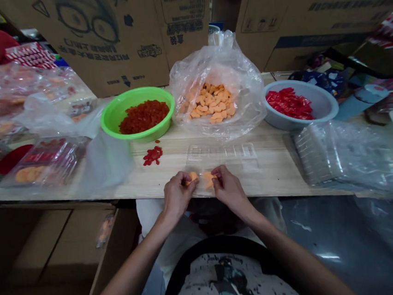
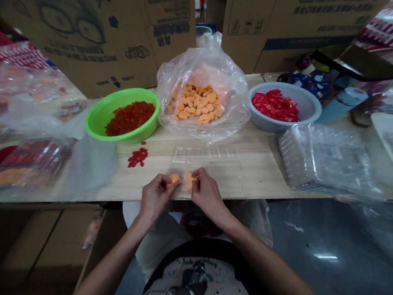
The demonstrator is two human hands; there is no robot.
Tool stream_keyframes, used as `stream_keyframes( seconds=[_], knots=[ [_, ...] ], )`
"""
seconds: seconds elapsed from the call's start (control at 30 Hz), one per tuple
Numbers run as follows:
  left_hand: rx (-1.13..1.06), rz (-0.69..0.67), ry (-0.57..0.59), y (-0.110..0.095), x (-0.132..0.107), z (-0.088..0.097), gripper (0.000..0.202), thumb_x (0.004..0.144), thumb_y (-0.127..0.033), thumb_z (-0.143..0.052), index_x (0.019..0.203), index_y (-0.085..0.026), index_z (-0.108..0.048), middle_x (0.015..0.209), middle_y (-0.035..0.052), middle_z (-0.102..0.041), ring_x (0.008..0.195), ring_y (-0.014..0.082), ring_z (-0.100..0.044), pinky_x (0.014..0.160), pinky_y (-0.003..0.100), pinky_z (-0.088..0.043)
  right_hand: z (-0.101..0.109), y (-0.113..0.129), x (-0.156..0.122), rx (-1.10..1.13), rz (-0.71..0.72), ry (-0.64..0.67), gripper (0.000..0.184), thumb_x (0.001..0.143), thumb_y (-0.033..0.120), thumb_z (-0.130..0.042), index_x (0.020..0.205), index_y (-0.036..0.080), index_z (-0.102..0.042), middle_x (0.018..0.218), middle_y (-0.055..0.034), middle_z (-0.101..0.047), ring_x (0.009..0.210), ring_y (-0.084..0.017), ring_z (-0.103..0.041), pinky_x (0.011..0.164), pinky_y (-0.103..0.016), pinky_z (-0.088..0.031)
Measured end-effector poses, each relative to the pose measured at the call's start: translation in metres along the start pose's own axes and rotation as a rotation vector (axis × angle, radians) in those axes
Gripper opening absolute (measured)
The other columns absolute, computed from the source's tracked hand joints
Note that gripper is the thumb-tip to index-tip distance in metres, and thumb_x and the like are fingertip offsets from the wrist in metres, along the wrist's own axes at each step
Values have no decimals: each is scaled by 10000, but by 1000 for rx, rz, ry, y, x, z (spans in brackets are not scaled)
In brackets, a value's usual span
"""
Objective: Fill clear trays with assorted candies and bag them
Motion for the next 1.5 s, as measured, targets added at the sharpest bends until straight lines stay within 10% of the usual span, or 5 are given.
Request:
stream_keyframes(
  seconds=[0.2, 0.77, 1.0, 1.2, 1.5],
  knots=[
    [295, -157, 135, -18, -7, -5, 159, 906, -252, -535, 1008, -219, -652, 920, 46, -713, 906, 215, -632, 823, 326, -475, -11, 16, -3, -338, 71, 67, 242, 837, 163, -442, 1067, 195, -512, 924, -95, -678, 819, -240, -645, 694, -316, -423],
    [581, -203, 141, -25, 18, -13, 193, 872, -290, -587, 1028, -225, -679, 1066, 94, -616, 1043, 282, -533, 886, 393, -445, 8, 24, 28, -236, 214, 105, 376, 787, 51, -456, 1083, 154, -663, 1068, -100, -666, 962, -213, -625, 865, -307, -462],
    [513, -228, 181, -19, 23, -15, 247, 926, -228, -500, 1086, -214, -688, 1035, 83, -604, 1003, 234, -564, 895, 337, -469, -32, 40, 52, -333, 381, 533, 406, 757, 21, -513, 1045, 194, -742, 993, -62, -669, 908, -181, -614, 819, -272, -457],
    [475, -241, 263, -19, 24, -17, 301, 946, -211, -451, 1142, -211, -680, 1001, 83, -603, 976, 217, -595, 872, 312, -479, -15, 56, 38, -534, 445, 318, 460, 753, -10, -477, 1152, 102, -678, 1086, -144, -609, 1000, -233, -558, 887, -328, -428],
    [533, -276, 335, -26, 36, -16, 265, 913, -180, -454, 1035, -237, -683, 1023, 83, -614, 974, 215, -619, 841, 309, -496, -39, 60, 15, -708, 540, 433, 329, 766, 71, -560, 1068, 97, -687, 1032, -165, -661, 1007, -285, -568, 890, -400, -418]
  ],
)
Point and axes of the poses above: each hand's wrist, its own x-axis towards the middle knuckle, its own z-axis out of the back of the hand, y = z × x, the point moved 10 cm from there along x, towards the middle knuckle
